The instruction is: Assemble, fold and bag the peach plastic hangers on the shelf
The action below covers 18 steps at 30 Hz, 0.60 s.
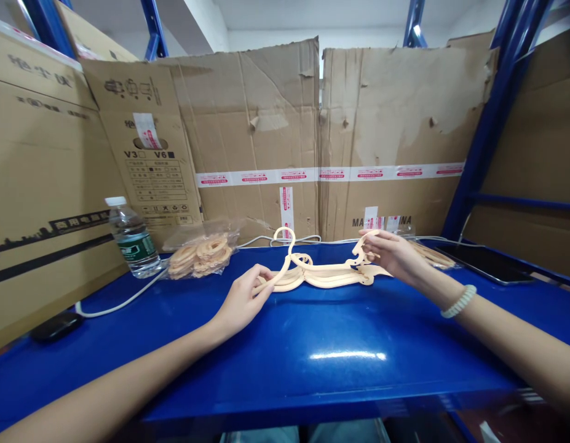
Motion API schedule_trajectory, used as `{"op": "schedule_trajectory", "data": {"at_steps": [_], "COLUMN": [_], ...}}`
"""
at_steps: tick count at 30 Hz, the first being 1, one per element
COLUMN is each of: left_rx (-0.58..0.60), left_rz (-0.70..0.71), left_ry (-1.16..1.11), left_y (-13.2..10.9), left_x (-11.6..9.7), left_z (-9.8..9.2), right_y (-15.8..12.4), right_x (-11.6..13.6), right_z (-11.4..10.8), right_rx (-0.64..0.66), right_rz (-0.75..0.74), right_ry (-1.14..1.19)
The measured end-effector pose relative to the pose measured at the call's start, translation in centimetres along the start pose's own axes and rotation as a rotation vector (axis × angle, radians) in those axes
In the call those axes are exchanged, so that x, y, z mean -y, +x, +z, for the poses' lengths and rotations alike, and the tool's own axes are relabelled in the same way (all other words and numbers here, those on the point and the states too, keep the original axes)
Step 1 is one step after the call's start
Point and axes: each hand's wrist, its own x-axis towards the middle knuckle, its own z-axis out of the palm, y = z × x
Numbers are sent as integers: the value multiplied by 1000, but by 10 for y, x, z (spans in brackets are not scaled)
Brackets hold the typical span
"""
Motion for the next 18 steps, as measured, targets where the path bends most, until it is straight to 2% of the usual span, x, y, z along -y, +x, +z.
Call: {"op": "schedule_trajectory", "data": {"at_steps": [2, 5, 7, 13, 18], "left_rx": [-18, -30, -18, 112, 181], "left_rz": [4, 24, 70, 222, 279], "left_ry": [20, 83, 142, 258, 341], "left_y": [0, 1, 1, -2, -4], "left_x": [0, 0, 1, 0, -2], "left_z": [0, -1, -2, -4, -3], "right_y": [6, 11, 12, 15, 16], "right_x": [6, 17, 23, 26, 20], "right_z": [-15, -34, -42, -53, -57], "right_rx": [17, 172, 286, 567, 650], "right_rz": [24, 173, 216, 238, 305], "right_ry": [-44, -285, -469, -792, -884]}}
